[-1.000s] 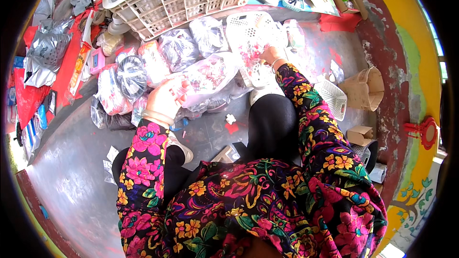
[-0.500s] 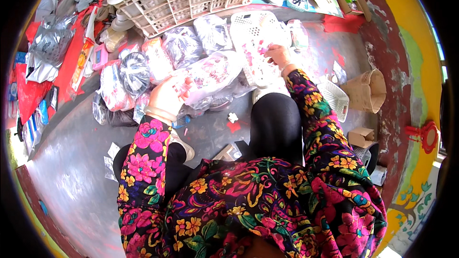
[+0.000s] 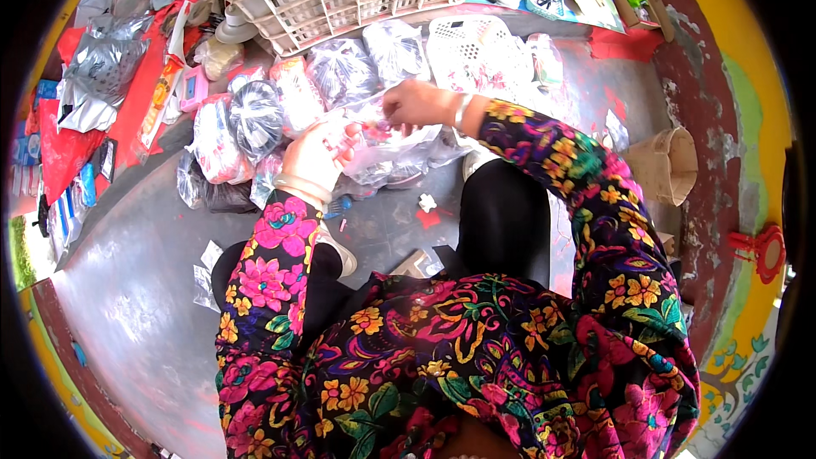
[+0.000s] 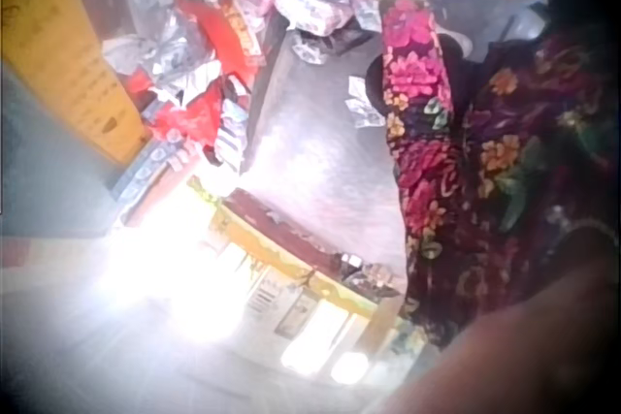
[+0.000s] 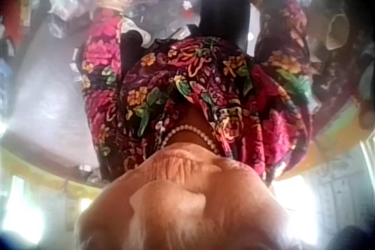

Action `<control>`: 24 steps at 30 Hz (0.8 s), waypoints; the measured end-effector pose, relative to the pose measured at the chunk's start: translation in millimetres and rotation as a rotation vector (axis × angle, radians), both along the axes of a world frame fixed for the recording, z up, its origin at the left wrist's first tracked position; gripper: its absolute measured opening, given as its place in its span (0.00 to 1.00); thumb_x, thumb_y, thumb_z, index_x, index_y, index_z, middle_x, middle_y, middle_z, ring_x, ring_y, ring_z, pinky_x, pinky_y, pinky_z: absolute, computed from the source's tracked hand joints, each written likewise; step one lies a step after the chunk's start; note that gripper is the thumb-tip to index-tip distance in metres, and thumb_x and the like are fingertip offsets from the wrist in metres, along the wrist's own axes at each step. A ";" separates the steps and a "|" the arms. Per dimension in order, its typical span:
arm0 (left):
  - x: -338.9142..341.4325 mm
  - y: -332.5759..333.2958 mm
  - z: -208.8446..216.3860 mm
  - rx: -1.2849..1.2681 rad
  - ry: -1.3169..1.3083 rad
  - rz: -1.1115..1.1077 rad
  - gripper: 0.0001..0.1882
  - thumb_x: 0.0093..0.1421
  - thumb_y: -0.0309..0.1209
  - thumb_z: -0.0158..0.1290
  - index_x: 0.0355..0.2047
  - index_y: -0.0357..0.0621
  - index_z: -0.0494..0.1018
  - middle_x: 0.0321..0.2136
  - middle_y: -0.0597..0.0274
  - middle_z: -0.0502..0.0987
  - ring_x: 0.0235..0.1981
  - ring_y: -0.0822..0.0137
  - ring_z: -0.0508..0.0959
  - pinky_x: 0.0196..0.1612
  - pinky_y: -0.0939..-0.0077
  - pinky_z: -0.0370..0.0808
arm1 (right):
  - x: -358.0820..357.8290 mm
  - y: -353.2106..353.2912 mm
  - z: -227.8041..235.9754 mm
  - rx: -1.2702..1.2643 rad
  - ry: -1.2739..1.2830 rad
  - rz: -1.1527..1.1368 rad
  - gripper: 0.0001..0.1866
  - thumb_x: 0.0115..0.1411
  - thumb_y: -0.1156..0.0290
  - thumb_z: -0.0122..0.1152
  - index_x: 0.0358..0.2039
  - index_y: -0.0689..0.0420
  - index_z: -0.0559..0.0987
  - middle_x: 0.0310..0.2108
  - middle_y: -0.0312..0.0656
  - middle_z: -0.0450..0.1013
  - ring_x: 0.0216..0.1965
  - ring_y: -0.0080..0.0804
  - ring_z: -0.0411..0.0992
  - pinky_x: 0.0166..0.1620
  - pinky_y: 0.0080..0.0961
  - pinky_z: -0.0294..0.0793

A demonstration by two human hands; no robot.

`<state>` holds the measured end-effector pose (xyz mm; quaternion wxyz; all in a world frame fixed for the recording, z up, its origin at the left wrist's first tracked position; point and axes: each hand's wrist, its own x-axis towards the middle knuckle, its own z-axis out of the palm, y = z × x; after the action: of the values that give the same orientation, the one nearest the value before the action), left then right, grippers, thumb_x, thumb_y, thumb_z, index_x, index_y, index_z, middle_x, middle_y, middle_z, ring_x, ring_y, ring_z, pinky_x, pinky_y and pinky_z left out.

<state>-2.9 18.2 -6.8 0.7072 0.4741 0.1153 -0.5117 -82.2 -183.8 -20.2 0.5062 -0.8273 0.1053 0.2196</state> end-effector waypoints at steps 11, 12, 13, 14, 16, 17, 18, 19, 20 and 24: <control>1.5 0.0 2.7 0.012 0.001 -0.116 0.15 0.58 0.33 0.41 0.45 0.41 0.64 0.32 0.56 0.72 0.33 0.65 0.72 0.31 0.76 0.69 | 43.5 11.8 -76.3 0.050 0.339 -0.415 0.11 0.52 0.70 0.46 0.21 0.61 0.75 0.17 0.43 0.72 0.16 0.29 0.72 0.18 0.27 0.70; 1.6 -0.5 -1.7 0.000 0.009 -0.116 0.16 0.58 0.32 0.41 0.45 0.40 0.64 0.32 0.56 0.72 0.32 0.65 0.72 0.31 0.76 0.69 | 41.8 10.4 -72.6 -0.036 0.319 -0.317 0.11 0.52 0.70 0.46 0.22 0.61 0.75 0.17 0.43 0.72 0.16 0.29 0.72 0.18 0.27 0.70; 1.9 1.6 -2.3 -0.008 0.013 -0.106 0.16 0.58 0.32 0.41 0.45 0.40 0.64 0.33 0.56 0.72 0.32 0.65 0.72 0.31 0.76 0.69 | 42.7 12.3 -63.4 -0.118 0.293 -0.208 0.10 0.51 0.70 0.47 0.22 0.61 0.75 0.17 0.43 0.72 0.16 0.30 0.72 0.19 0.28 0.70; 2.2 3.0 -1.3 -0.005 0.004 -0.089 0.15 0.57 0.32 0.41 0.43 0.40 0.65 0.31 0.57 0.73 0.31 0.65 0.73 0.30 0.76 0.69 | 42.6 14.1 -54.2 -0.225 0.236 -0.147 0.09 0.50 0.70 0.47 0.23 0.60 0.76 0.17 0.44 0.72 0.16 0.31 0.72 0.20 0.27 0.71; 2.0 3.5 0.5 0.000 -0.012 -0.059 0.14 0.56 0.32 0.42 0.40 0.40 0.67 0.28 0.58 0.74 0.29 0.66 0.74 0.29 0.76 0.69 | 37.5 20.4 -34.6 -0.438 0.122 -0.028 0.08 0.49 0.71 0.48 0.25 0.58 0.76 0.18 0.45 0.73 0.18 0.33 0.73 0.23 0.27 0.72; 2.3 5.7 -1.0 0.010 -0.003 -0.052 0.13 0.56 0.32 0.42 0.40 0.40 0.67 0.28 0.58 0.74 0.29 0.66 0.74 0.29 0.76 0.69 | 34.2 24.3 -42.7 -0.550 -0.073 0.072 0.08 0.48 0.72 0.47 0.27 0.57 0.75 0.19 0.45 0.73 0.20 0.34 0.73 0.25 0.27 0.72; 1.8 3.9 -1.1 0.011 0.006 -0.059 0.13 0.56 0.32 0.43 0.39 0.40 0.68 0.28 0.58 0.74 0.29 0.66 0.74 0.29 0.76 0.68 | 26.6 24.4 -53.4 -0.668 -0.265 0.160 0.09 0.47 0.73 0.47 0.28 0.56 0.75 0.20 0.46 0.73 0.21 0.35 0.73 0.27 0.27 0.71; 2.0 2.6 -1.7 0.013 0.016 -0.063 0.13 0.56 0.32 0.43 0.39 0.40 0.68 0.28 0.58 0.74 0.29 0.66 0.74 0.29 0.76 0.68 | 21.4 27.3 -54.7 -0.780 -0.458 0.253 0.10 0.47 0.73 0.47 0.29 0.55 0.75 0.21 0.46 0.73 0.23 0.37 0.73 0.29 0.27 0.71; 1.7 2.1 -0.5 0.019 0.010 -0.065 0.13 0.55 0.32 0.43 0.39 0.40 0.68 0.28 0.58 0.74 0.28 0.66 0.74 0.28 0.76 0.68 | 20.8 34.0 -57.2 -0.675 -0.275 0.293 0.11 0.45 0.75 0.48 0.31 0.53 0.73 0.25 0.47 0.72 0.28 0.41 0.72 0.33 0.32 0.70; -2.1 -3.2 4.1 0.030 -0.015 -0.082 0.12 0.55 0.32 0.45 0.38 0.41 0.69 0.28 0.57 0.74 0.28 0.67 0.73 0.28 0.77 0.68 | 19.0 42.1 -73.4 -0.566 -0.283 0.442 0.13 0.44 0.73 0.49 0.33 0.58 0.75 0.29 0.51 0.72 0.32 0.45 0.72 0.34 0.34 0.70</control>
<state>-5.0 15.0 -2.8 0.6793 0.4928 0.0983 -0.5348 -63.2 -141.7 -93.7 0.2080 -0.9591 -0.0902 0.1693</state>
